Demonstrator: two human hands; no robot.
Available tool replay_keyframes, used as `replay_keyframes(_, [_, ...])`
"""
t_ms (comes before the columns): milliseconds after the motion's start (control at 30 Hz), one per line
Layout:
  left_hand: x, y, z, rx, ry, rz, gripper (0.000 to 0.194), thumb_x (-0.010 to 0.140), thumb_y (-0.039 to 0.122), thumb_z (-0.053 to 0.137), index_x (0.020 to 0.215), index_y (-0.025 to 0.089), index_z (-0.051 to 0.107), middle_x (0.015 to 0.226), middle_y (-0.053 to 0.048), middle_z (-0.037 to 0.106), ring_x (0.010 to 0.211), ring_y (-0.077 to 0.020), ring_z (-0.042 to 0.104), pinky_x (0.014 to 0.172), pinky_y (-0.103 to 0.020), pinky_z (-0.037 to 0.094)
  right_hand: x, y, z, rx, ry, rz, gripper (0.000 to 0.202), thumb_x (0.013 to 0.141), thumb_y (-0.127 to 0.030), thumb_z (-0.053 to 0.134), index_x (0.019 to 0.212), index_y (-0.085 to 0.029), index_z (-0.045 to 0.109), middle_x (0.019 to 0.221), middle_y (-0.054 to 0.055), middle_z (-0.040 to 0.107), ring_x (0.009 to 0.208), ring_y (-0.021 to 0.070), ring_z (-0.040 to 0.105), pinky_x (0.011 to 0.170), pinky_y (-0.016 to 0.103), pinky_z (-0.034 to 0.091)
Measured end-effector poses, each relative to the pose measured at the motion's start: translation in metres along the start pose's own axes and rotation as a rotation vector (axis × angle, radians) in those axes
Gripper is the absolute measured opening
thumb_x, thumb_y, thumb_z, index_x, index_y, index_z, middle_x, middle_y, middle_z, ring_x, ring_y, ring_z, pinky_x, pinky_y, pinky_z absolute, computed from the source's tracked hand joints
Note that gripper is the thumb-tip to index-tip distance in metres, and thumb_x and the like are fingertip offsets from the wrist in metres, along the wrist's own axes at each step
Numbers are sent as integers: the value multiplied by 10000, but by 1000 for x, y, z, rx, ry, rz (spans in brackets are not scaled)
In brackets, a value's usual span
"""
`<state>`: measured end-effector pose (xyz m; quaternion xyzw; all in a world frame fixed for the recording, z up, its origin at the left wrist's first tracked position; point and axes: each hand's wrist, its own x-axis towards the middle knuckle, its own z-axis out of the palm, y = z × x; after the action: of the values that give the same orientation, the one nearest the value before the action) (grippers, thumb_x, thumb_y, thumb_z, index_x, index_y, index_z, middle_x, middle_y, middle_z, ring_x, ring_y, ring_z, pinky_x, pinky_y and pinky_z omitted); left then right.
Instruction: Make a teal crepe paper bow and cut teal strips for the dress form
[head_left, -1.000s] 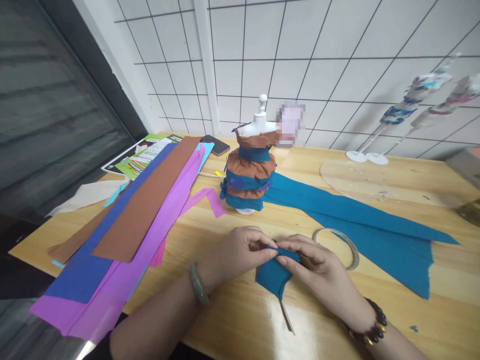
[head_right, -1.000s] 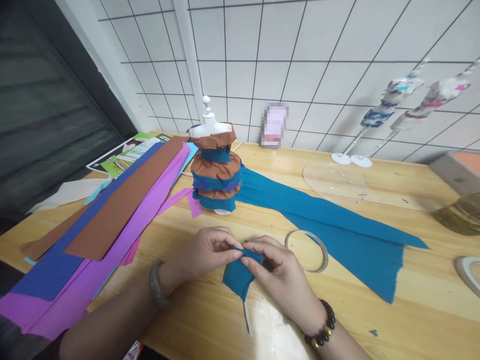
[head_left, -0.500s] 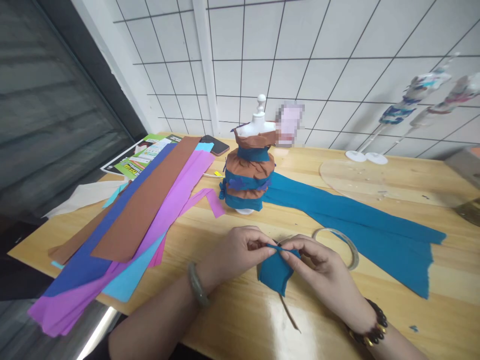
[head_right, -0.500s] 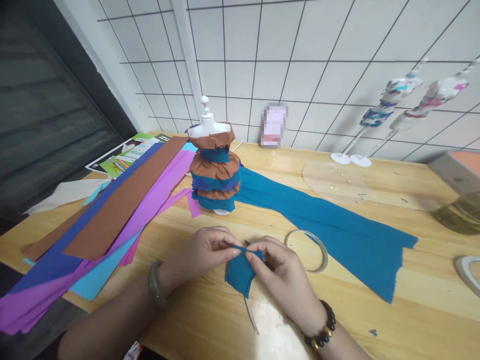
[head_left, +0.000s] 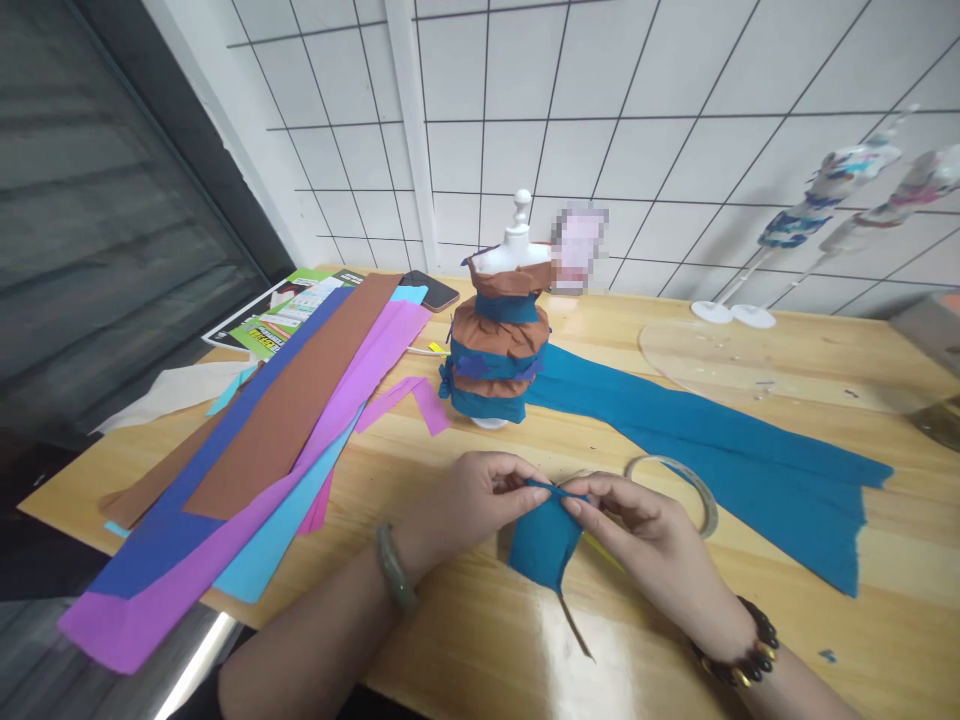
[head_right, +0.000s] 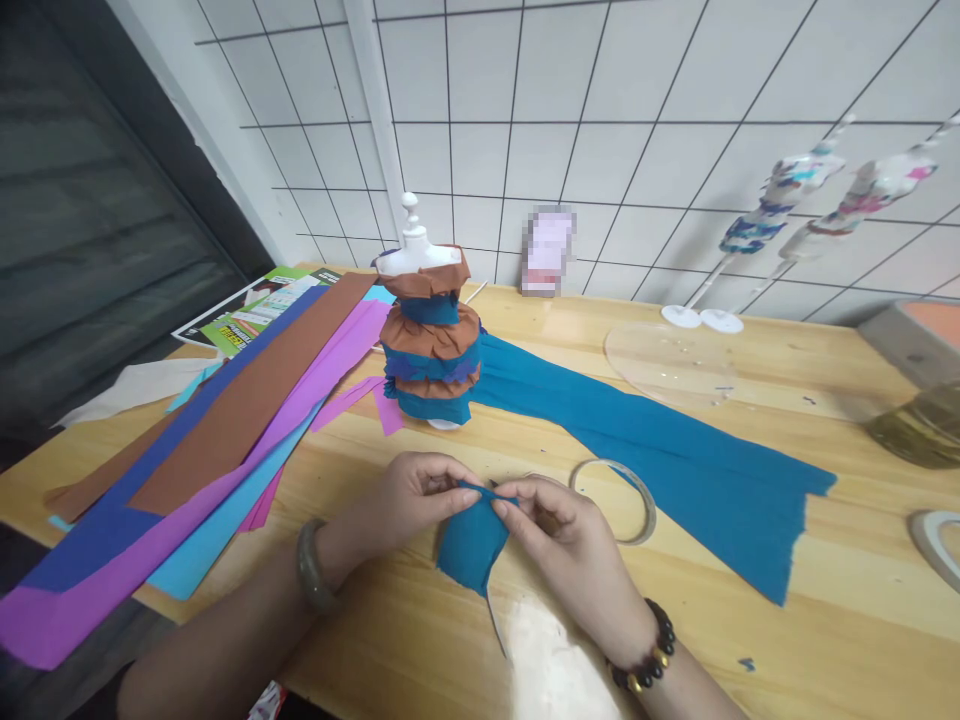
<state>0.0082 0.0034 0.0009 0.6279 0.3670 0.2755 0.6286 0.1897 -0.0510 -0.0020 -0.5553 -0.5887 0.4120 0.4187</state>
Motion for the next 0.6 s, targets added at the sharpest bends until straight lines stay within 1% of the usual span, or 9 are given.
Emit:
replay_keyframes(167, [2, 2, -2, -79, 52, 9, 185, 736, 289, 614, 823, 129, 646, 769, -40, 647, 710, -127, 569, 650, -237, 446, -2, 0, 1, 27, -32, 63, 266, 763, -340, 611, 990, -202, 597, 673, -2, 593, 620, 138, 544, 588, 262, 470])
replay_keyframes(233, [3, 4, -2, -115, 71, 8, 171, 722, 278, 629, 804, 128, 640, 738, -27, 634, 681, -118, 557, 630, -230, 440, -2, -1, 2, 36, -59, 67, 292, 778, -339, 595, 1035, -205, 560, 660, -17, 554, 609, 128, 522, 589, 258, 457])
replay_keyframes(367, [1, 8, -5, -208, 132, 24, 162, 692, 271, 662, 765, 129, 637, 711, -15, 618, 662, -106, 543, 633, -224, 432, -3, -4, 2, 36, -100, 54, 251, 805, -331, 563, 1020, -208, 521, 706, -14, 545, 631, 119, 518, 608, 248, 449])
replay_keyframes(467, [-1, 10, -11, -348, 161, 65, 176, 665, 276, 693, 752, 134, 639, 707, -10, 609, 663, -100, 536, 635, -215, 416, -5, -7, 2, -80, -144, 13, 233, 834, -310, 517, 1044, -210, 509, 729, -5, 559, 644, 120, 527, 586, 236, 443])
replay_keyframes(533, [-3, 11, -14, -474, 151, 65, 209, 637, 290, 716, 748, 135, 631, 696, -10, 600, 649, -104, 537, 620, -218, 406, -6, -8, 0, -197, -177, -30, 228, 854, -291, 477, 1070, -222, 505, 756, 1, 576, 633, 120, 530, 548, 231, 435])
replay_keyframes(600, [-4, 12, -16, -587, 125, 39, 229, 614, 293, 729, 736, 137, 614, 681, -9, 593, 615, -106, 538, 591, -221, 396, -6, -8, -2, -315, -183, -76, 238, 864, -277, 452, 1093, -238, 501, 797, 8, 595, 646, 125, 545, 546, 237, 438])
